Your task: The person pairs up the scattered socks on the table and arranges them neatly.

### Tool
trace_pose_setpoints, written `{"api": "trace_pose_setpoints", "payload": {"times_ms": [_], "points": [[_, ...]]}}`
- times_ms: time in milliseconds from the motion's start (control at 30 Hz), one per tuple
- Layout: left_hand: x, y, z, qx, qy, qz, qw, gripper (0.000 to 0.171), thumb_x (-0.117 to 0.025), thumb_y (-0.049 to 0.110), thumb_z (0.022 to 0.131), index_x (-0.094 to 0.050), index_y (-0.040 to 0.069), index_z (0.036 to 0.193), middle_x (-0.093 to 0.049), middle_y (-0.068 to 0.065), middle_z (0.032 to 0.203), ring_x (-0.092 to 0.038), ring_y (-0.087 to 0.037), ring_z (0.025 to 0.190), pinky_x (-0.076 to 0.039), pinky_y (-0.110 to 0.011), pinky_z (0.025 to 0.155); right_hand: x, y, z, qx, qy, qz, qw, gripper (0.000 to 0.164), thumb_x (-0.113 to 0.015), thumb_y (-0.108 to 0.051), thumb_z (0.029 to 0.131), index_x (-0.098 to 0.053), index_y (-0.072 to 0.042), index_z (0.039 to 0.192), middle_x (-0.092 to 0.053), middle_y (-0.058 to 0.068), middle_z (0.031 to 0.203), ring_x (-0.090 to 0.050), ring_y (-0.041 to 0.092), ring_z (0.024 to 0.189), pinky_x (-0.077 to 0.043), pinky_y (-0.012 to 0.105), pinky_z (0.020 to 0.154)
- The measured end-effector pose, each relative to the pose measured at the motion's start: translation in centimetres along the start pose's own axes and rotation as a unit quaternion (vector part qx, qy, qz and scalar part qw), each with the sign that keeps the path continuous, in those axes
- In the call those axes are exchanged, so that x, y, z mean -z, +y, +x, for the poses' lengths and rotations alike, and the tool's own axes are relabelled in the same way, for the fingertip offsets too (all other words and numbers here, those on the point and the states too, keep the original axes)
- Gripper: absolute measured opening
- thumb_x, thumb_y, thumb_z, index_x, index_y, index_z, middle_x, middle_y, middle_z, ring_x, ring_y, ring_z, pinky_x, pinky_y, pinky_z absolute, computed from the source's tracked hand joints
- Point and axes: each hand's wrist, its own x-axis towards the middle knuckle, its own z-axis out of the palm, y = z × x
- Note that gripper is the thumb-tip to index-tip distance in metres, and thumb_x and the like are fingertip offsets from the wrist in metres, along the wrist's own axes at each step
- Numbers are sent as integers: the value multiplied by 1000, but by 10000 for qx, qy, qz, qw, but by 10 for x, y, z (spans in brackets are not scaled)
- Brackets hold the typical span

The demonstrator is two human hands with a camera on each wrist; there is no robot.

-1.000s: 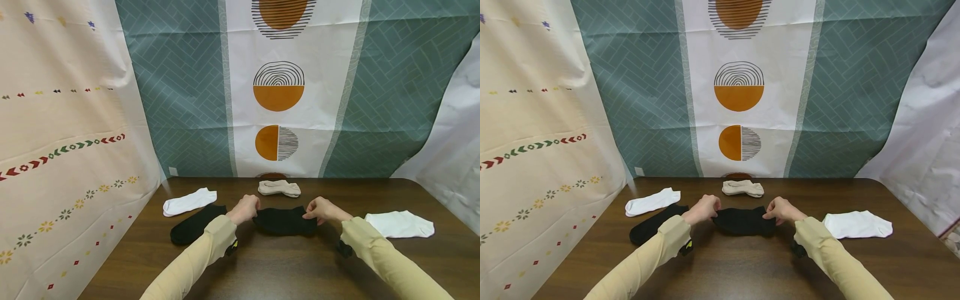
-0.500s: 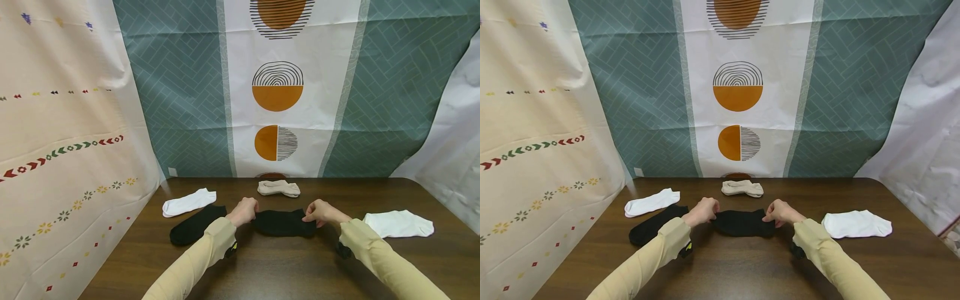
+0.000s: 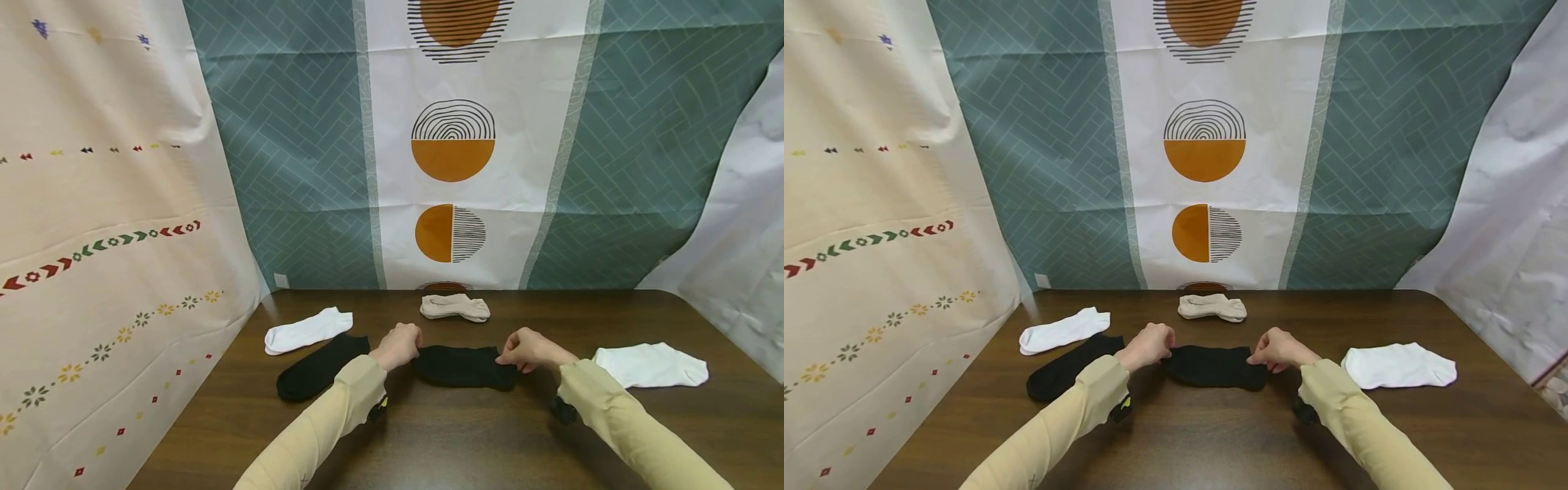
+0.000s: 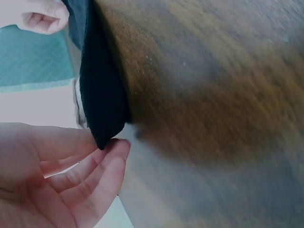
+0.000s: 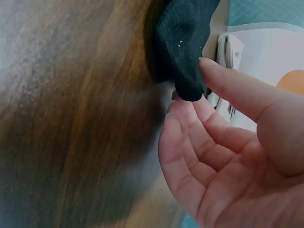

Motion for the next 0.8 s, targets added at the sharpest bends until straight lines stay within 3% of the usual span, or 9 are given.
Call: {"api": "trace_pose_setpoints", "payload": {"times_ms": [300, 800], "points": [[6, -6, -2, 69, 145, 170, 9997, 10, -68, 6, 78, -61, 9, 73, -53, 2, 67, -49, -13, 57, -40, -29, 51, 0, -2, 3, -7, 231, 115, 9997, 16, -69, -14, 79, -60, -2, 71, -53, 2, 58, -49, 12, 50, -46, 29, 48], [20, -27, -9, 211, 250, 136, 9994, 6, -66, 5, 78, -62, 6, 74, -53, 1, 66, -49, -15, 58, -41, -30, 51, 0, -7, 7, 78, 399, 36, 9992, 13, -68, -11, 80, -61, -1, 73, -55, 3, 58, -52, 13, 51, -47, 30, 48]]}}
